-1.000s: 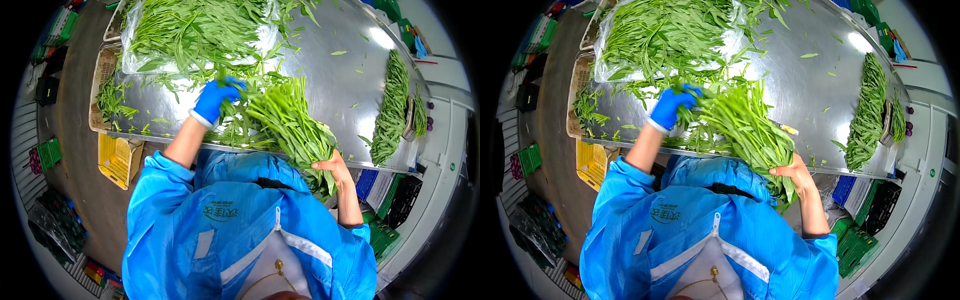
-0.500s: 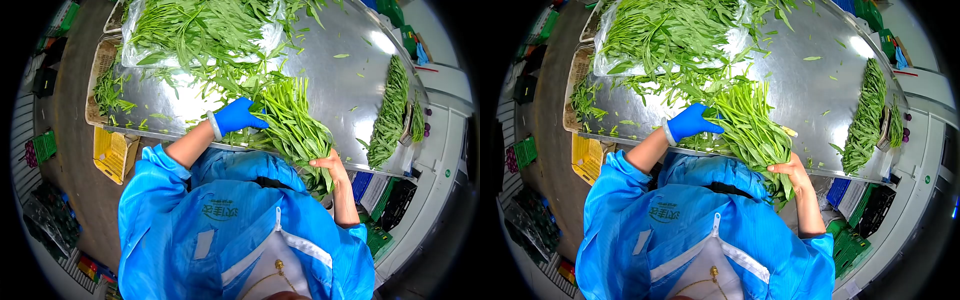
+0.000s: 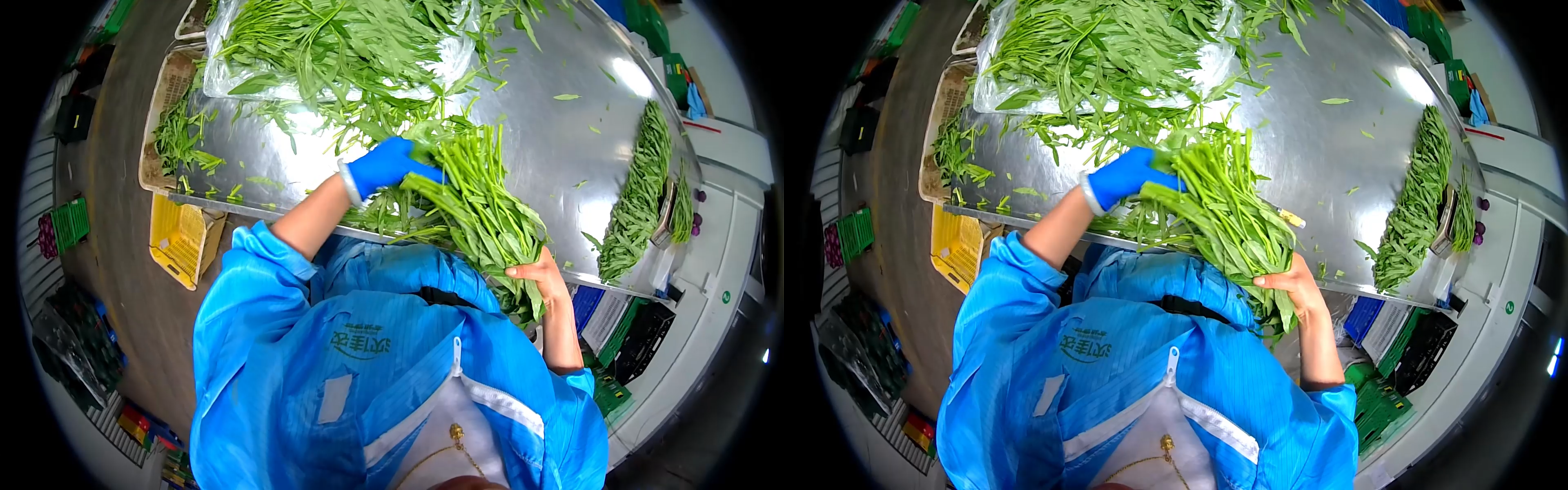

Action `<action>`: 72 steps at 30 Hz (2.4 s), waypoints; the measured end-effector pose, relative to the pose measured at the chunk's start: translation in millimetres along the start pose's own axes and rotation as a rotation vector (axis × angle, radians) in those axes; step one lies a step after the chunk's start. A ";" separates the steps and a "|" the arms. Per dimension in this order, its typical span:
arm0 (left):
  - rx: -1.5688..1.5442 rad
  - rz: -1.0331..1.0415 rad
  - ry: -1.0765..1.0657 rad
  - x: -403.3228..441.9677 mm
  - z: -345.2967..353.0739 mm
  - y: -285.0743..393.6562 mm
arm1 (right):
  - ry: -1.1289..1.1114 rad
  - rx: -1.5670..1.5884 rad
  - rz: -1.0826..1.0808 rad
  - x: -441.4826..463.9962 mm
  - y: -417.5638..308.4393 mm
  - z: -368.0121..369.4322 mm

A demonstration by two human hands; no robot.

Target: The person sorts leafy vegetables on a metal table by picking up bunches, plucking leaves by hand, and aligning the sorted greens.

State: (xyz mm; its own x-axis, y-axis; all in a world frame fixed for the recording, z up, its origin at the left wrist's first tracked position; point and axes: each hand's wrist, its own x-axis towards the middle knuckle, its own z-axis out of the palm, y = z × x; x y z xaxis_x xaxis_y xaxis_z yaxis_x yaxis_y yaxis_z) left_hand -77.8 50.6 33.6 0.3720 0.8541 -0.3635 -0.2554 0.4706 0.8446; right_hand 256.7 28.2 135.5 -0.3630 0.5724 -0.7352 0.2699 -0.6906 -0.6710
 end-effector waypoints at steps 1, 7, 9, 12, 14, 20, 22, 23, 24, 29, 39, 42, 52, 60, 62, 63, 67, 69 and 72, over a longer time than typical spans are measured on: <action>0.029 0.034 -0.056 1.4 12.0 3.0 | 0.000 -0.025 0.010 1.3 -3.2 4.5; -0.194 0.144 -0.040 -4.8 8.0 5.3 | 0.016 -0.014 0.022 4.2 -2.4 -1.6; -0.064 0.210 0.241 -0.5 2.3 8.0 | 0.014 0.030 0.062 3.3 2.9 -8.0; -0.512 0.252 0.474 -5.9 -28.7 23.1 | -0.005 0.097 0.064 -1.0 6.7 -9.0; -0.487 0.313 0.573 -13.3 -42.9 38.2 | -0.003 0.128 0.062 -6.2 7.5 -11.1; -0.231 0.307 0.534 -28.3 -9.4 41.3 | 0.080 0.095 0.023 0.9 4.6 -2.6; -0.251 0.289 0.577 -30.9 1.8 38.2 | 0.106 0.061 -0.039 3.6 1.3 4.7; -0.268 0.313 0.529 -28.9 6.8 27.6 | 0.108 0.059 -0.063 3.9 -1.2 8.8; -0.187 0.261 0.473 -26.8 12.1 16.7 | 0.117 0.050 -0.066 3.6 -3.9 12.0; -0.179 0.163 0.428 -2.6 36.9 0.3 | 0.125 0.016 -0.066 8.0 -5.3 19.4; -0.527 0.351 0.715 -8.8 44.1 7.5 | 0.118 0.242 0.019 11.9 1.8 22.5; -0.765 0.360 0.846 -4.5 16.0 -10.3 | 0.118 0.243 -0.039 11.3 2.3 24.5; 0.256 0.397 0.189 9.4 49.6 -7.5 | 0.063 0.005 -0.119 10.2 4.8 25.1; -0.058 -0.064 -0.085 -11.0 35.1 -9.0 | 0.111 -0.030 -0.074 9.6 9.9 14.9; -0.011 -0.034 -0.118 -14.0 26.0 -6.2 | 0.129 0.004 -0.056 9.9 13.6 7.9; -0.026 -0.075 -0.090 -17.2 23.7 -3.2 | 0.137 0.019 -0.047 9.9 14.1 5.3; -0.126 -0.133 0.005 -17.4 20.8 -2.8 | 0.116 0.027 -0.054 9.0 12.2 3.8; -0.043 -0.231 0.088 -13.4 19.5 -3.8 | 0.115 0.018 -0.059 7.7 5.1 15.1; -0.079 0.069 0.161 -16.0 43.6 7.1 | 0.099 -0.025 -0.121 12.4 6.6 22.8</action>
State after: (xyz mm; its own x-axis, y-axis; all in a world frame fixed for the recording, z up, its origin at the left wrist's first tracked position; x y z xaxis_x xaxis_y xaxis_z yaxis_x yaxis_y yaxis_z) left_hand -46.6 30.6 62.5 0.2049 0.9065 -0.3691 -0.3469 0.4199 0.8387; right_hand 233.7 20.6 124.1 -0.3046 0.6922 -0.6542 0.2525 -0.6036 -0.7562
